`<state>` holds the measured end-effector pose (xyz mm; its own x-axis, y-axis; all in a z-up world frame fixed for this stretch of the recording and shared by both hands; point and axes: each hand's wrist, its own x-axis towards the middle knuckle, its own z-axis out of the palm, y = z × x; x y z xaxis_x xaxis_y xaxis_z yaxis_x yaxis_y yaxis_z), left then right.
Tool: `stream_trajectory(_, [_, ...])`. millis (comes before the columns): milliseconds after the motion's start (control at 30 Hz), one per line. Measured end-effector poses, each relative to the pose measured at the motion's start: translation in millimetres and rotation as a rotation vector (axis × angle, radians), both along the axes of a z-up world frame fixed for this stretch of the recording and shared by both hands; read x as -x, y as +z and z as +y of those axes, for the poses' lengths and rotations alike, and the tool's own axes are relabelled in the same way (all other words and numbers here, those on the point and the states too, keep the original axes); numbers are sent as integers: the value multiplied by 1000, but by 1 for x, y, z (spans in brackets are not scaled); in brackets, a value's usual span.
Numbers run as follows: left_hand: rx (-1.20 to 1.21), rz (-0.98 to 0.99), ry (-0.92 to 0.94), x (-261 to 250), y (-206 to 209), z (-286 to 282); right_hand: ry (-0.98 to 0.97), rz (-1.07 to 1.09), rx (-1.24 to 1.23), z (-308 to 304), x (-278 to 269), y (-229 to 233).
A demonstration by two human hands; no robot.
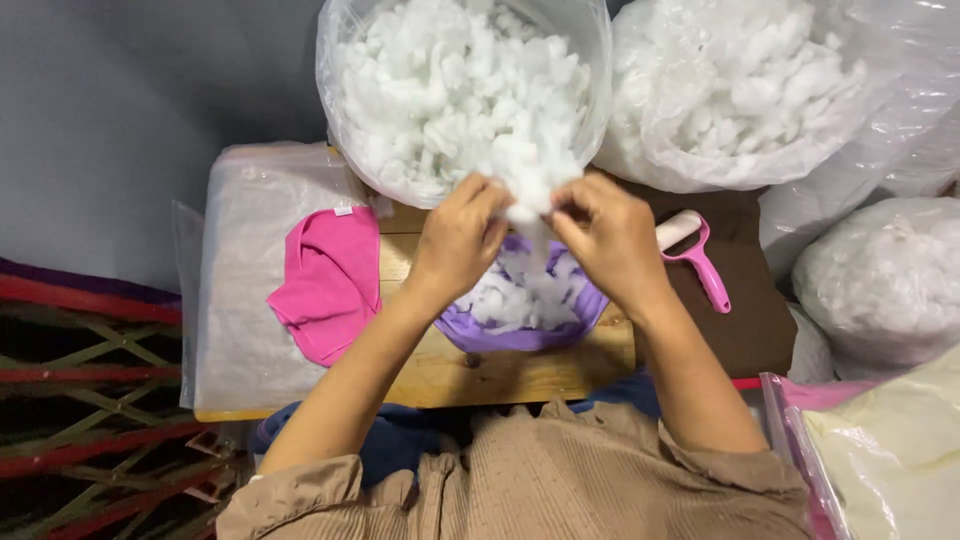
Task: Stuffing a purple fabric pillowcase with white polyester fiberfill from a large bag on a wooden work surface.
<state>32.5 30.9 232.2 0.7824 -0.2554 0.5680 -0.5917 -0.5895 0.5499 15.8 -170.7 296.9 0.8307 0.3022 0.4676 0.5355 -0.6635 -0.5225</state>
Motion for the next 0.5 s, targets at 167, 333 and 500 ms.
stream_trajectory(167, [-208, 409, 60, 61, -51, 0, 4, 186, 139, -2, 33, -137])
stream_trajectory(333, [-390, 784, 37, 80, -103, 1, -74, 516, 491, -15, 41, -207])
stream_trajectory(500, [-351, 563, 88, 73, -97, -8, -166, 443, 283, -12, 38, -162])
